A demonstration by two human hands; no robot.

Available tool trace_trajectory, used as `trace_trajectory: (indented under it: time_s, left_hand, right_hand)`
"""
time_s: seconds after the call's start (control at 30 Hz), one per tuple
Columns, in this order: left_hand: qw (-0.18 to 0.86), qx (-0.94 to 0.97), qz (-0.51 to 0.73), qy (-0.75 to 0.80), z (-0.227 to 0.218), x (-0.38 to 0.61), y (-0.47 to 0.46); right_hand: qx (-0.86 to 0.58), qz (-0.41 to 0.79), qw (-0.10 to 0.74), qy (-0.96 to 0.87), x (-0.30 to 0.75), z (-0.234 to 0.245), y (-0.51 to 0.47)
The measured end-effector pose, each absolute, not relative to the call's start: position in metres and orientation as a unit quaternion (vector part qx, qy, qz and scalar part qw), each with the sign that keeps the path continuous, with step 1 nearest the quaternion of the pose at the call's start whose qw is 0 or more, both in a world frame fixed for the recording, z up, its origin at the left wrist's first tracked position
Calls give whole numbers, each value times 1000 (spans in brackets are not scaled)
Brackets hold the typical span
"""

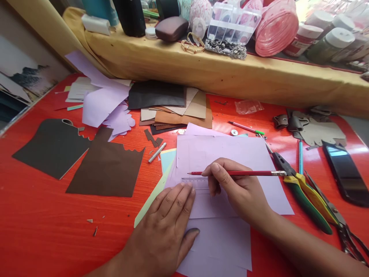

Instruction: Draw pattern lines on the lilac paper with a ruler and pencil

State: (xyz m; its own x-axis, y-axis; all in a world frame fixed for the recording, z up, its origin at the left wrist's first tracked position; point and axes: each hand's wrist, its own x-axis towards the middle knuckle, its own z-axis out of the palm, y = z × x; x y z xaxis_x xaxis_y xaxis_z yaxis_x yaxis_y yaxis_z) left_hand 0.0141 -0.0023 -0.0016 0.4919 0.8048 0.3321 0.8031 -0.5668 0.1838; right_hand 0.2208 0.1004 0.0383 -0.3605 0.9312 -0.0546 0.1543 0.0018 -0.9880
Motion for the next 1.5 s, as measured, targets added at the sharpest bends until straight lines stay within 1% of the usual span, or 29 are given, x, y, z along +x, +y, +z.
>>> trace_trajectory:
  time_s: [0.37, 0.6, 0.77, 0.93, 1.13, 1.5]
  left_hand:
    - [4, 864, 190, 466, -3, 15, -3]
    - [-1, 865, 183, 468, -3, 15, -4]
    - [16, 857, 190, 479, -3, 16, -5]
    - [1, 867, 174, 467, -1, 15, -3]
    - [23, 855, 191, 482, -5, 16, -6]
    - [8, 863, 176, 474, -3, 15, -5]
  right_hand:
    - [-449, 546, 353, -613, 223, 33, 99]
    - [-449, 526, 335, -639, 222, 31, 98]
    - [-450, 524, 333, -642, 217, 29, 99]
    - [-449, 524, 329, -645, 214, 27, 100]
    - [-434, 522, 326, -658, 211, 25, 100]
    - [-433, 516, 314, -669, 208, 28, 101]
